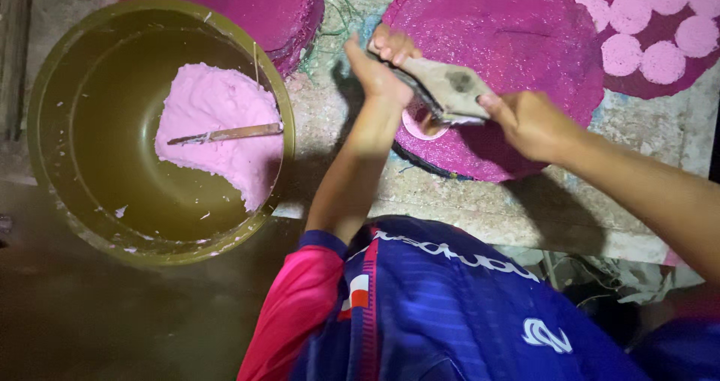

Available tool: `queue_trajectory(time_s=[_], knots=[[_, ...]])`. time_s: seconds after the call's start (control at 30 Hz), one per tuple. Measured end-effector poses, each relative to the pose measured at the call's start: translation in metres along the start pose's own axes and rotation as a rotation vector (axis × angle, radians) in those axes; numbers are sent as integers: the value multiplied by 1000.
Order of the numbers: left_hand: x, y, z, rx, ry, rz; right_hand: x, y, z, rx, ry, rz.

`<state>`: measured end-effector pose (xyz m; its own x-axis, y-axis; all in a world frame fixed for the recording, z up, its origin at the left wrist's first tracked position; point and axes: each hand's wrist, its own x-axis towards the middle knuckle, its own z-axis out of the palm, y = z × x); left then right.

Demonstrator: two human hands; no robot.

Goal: The person scoops pink foam paste from a large bowl into a handheld applicator gun, then extrudes round foam discs onto round magenta boards, placing each disc inside a ring guide and setting filled boards aside. The person repeats the filling and dispensing cycle across several boards.

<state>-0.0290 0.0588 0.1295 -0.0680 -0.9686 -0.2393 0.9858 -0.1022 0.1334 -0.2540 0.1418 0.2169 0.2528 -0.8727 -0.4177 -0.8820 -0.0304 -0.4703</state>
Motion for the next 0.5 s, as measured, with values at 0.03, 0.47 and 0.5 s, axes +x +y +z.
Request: queue_trajectory(time_s=[0.03,0.47,0.5], knots=[[3,-2,2,-18,23,-8,0,0,-2,-33,27,-12],[19,-2,27,79,-12,78,11,8,0,-58,175,-76],[19,1,30,80,-62,90,13,9,1,-42,205,-103]])
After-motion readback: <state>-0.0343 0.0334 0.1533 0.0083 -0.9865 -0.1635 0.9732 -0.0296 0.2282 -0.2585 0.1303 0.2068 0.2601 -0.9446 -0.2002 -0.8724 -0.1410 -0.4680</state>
